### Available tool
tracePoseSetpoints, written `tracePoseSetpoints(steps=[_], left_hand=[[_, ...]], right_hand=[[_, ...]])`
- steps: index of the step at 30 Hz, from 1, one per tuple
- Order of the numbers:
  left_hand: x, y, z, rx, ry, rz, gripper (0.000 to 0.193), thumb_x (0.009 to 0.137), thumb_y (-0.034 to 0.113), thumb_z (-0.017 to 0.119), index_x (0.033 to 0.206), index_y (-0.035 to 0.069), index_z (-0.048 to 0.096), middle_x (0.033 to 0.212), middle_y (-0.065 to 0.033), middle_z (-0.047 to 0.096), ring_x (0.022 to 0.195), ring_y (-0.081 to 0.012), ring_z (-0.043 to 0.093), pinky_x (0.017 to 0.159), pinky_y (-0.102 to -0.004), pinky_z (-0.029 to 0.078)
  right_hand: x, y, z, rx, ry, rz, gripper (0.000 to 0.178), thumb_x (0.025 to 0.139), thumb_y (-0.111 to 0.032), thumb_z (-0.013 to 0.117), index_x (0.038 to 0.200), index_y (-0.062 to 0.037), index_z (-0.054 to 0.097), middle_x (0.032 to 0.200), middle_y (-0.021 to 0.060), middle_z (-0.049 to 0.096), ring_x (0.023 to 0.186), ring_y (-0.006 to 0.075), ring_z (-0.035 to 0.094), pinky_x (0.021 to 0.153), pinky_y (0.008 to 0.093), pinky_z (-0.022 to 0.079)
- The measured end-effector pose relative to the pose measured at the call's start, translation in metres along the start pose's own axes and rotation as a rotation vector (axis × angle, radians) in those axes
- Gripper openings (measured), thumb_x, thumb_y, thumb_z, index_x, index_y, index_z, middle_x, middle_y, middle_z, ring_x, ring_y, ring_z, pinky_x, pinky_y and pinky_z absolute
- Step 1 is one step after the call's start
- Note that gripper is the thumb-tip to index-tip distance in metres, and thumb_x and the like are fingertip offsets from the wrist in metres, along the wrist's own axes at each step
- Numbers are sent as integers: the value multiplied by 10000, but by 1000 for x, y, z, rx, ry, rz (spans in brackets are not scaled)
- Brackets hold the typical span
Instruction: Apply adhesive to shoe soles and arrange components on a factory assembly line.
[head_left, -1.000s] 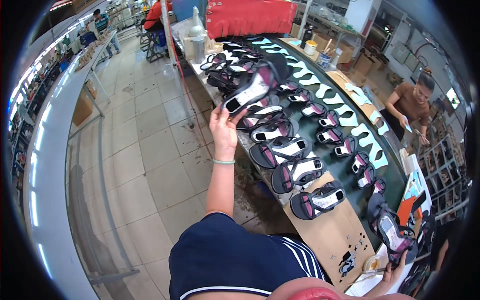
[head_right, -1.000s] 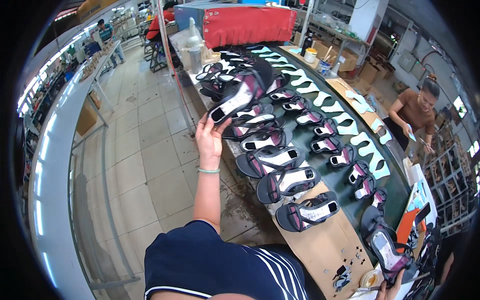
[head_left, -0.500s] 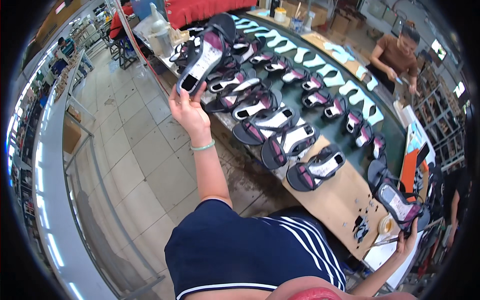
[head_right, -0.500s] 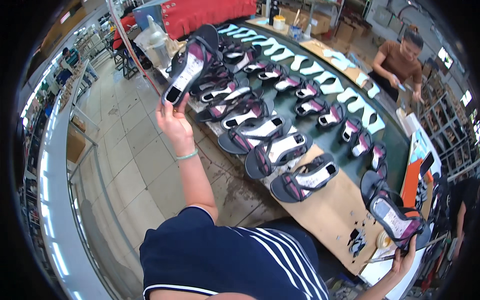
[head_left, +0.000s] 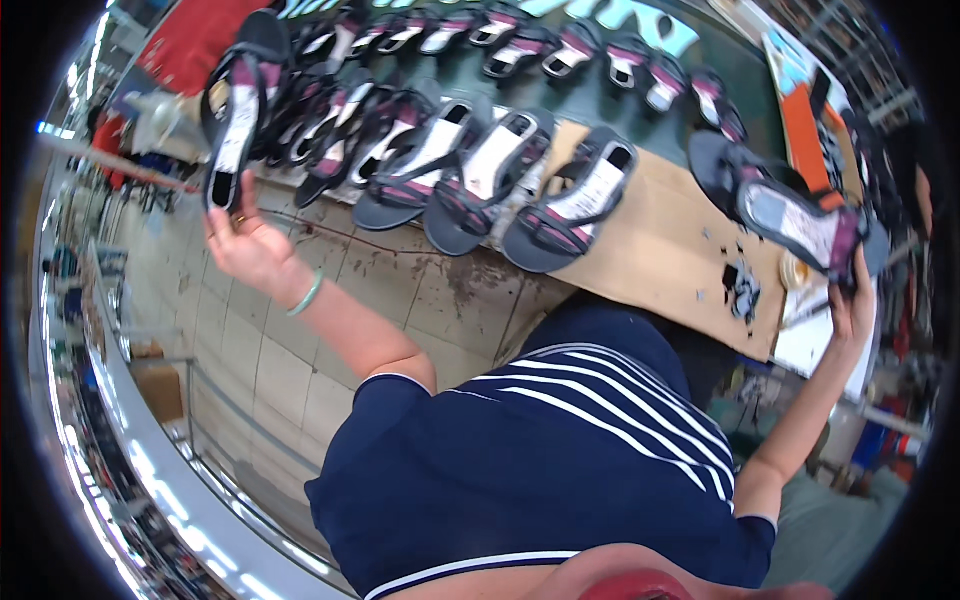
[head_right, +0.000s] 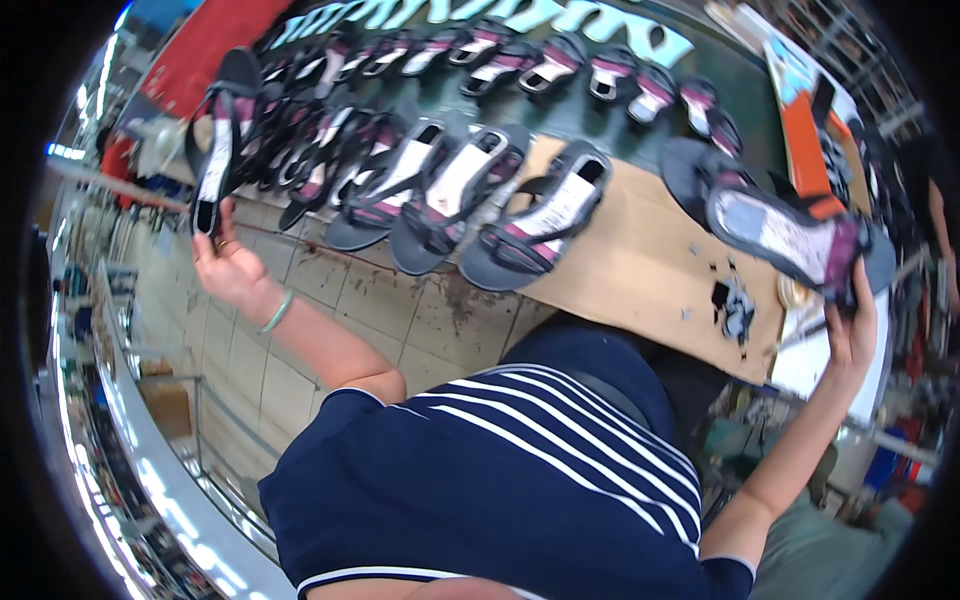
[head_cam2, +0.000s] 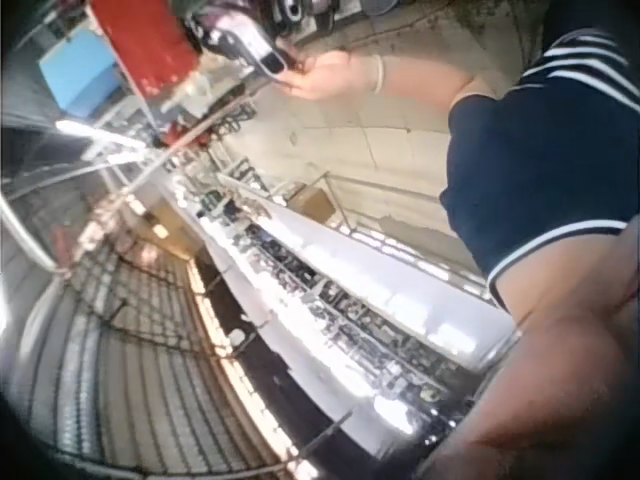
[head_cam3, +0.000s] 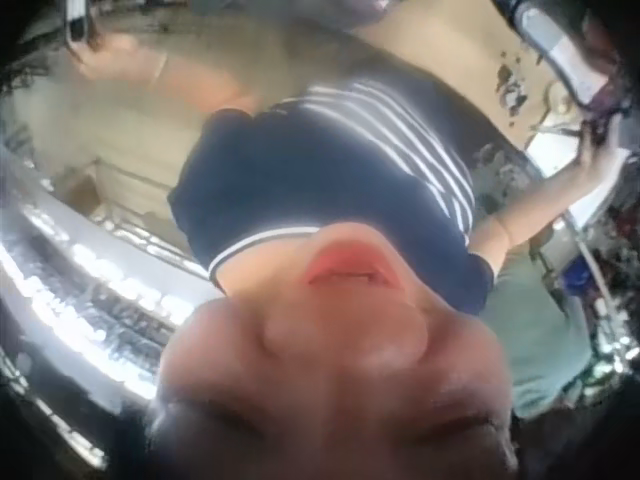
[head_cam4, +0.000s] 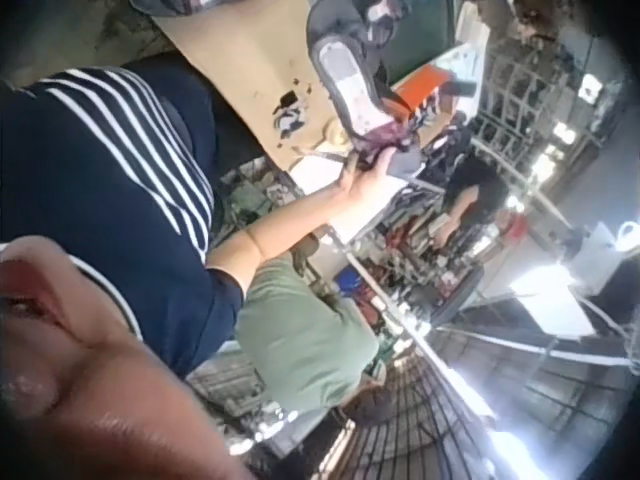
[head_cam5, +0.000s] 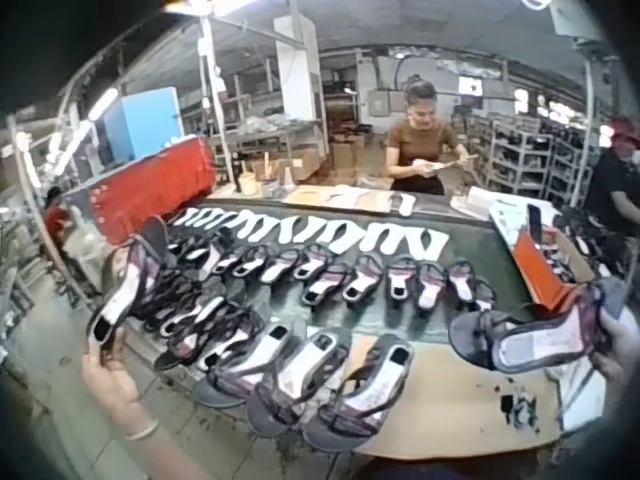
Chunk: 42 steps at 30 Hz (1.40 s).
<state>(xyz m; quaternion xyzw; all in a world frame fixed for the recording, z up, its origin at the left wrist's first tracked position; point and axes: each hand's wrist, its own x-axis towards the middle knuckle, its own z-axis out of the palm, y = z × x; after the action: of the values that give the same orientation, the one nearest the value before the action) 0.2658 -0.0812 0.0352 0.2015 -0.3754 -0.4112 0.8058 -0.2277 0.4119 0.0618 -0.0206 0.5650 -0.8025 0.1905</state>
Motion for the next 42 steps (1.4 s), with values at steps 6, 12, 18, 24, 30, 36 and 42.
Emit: tracePoseSetpoints(steps=[6,12,18,24,30,36,42], left_hand=[[-2,-10,-4,-20,-27,-90,269,923,57,413,1006,-191,472,1011,-281,558,889,-381,602,821,-458,558],[0,-9,-8,-28,-131,-259,271,926,83,450,985,-178,490,989,-255,581,893,-364,604,830,-440,554],[-4,-11,8,-6,-256,-426,283,929,109,465,989,-161,528,1014,-247,591,912,-367,606,855,-403,541],[-13,-21,40,-24,-357,-518,275,932,108,459,1021,-144,526,1019,-225,599,909,-342,609,853,-404,540],[-23,-18,68,-30,-431,-586,280,933,112,461,1088,-118,501,1053,-203,599,905,-288,618,828,-398,547],[-40,-4,91,-48,-542,-691,286,929,113,465,1122,-96,496,1078,-199,597,939,-285,609,829,-390,537],[-70,-16,128,-74,-613,-749,213,917,89,471,1081,-40,517,1050,-160,598,979,-266,595,821,-444,532]], right_hand=[[1,5,25,-50,-176,21,218,913,-179,536,1071,-37,586,909,55,664,481,55,540,272,151,249],[16,17,42,-63,-245,102,215,920,-180,522,1074,-37,568,864,43,661,474,51,538,274,160,257],[35,43,60,-113,-408,169,333,859,-107,602,1160,-8,498,1021,87,618,812,166,646,689,299,551],[83,110,96,-402,-618,426,278,799,-197,697,961,-13,564,790,52,604,588,86,569,455,224,430],[114,159,143,-513,-722,629,315,762,-306,741,681,-71,547,560,-31,484,388,43,378,332,190,172],[90,145,155,-616,-564,493,366,769,-294,738,689,-73,458,502,-14,431,317,48,271,315,231,130],[66,119,136,-679,-535,469,371,772,-288,730,890,18,556,699,69,574,419,102,538,293,207,216]])
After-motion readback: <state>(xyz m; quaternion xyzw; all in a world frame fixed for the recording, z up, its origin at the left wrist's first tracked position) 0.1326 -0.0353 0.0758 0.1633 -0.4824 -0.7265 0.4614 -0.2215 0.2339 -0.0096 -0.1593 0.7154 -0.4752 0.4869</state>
